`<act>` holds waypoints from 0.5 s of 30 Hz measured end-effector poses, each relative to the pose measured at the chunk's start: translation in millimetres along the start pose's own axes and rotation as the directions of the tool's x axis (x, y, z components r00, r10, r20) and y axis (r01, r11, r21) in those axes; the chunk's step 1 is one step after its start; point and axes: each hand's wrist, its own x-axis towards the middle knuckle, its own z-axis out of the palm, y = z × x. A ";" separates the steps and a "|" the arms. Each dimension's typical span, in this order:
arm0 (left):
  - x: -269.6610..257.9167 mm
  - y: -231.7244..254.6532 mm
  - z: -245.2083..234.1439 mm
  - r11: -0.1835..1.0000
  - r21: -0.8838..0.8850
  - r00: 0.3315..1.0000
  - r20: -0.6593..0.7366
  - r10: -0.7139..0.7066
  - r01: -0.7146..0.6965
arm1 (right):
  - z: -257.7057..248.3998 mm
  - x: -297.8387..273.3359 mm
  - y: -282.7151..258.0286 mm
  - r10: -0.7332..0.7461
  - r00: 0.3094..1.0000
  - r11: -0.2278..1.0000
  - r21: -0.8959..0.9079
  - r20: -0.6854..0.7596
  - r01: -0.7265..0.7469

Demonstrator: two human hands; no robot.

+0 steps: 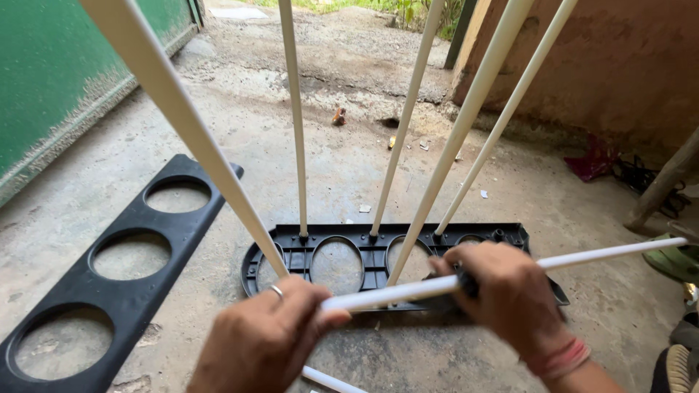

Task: The person assembles a dish rack by inserting vertical white plastic rods into a black base and then sliding horizontal rods across them. The person uses a black cloth to wipe the rods during assembly.

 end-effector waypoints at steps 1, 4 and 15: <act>4.3 -3.8 -3.1 0.989 0.022 0.987 0.065 -0.148 0.147 | 2.1 0.5 17.2 0.036 0.999 0.999 0.009 0.002 -0.036; 14.1 -12.8 -15.4 0.929 0.067 0.922 0.115 -0.370 0.364 | -4.4 -6.6 66.7 0.332 0.936 0.943 -0.070 0.117 -0.326; 3.0 -23.6 9.8 0.992 0.115 0.991 0.116 -0.062 0.049 | 35.0 -15.5 23.6 0.044 0.980 0.996 0.068 0.195 -0.058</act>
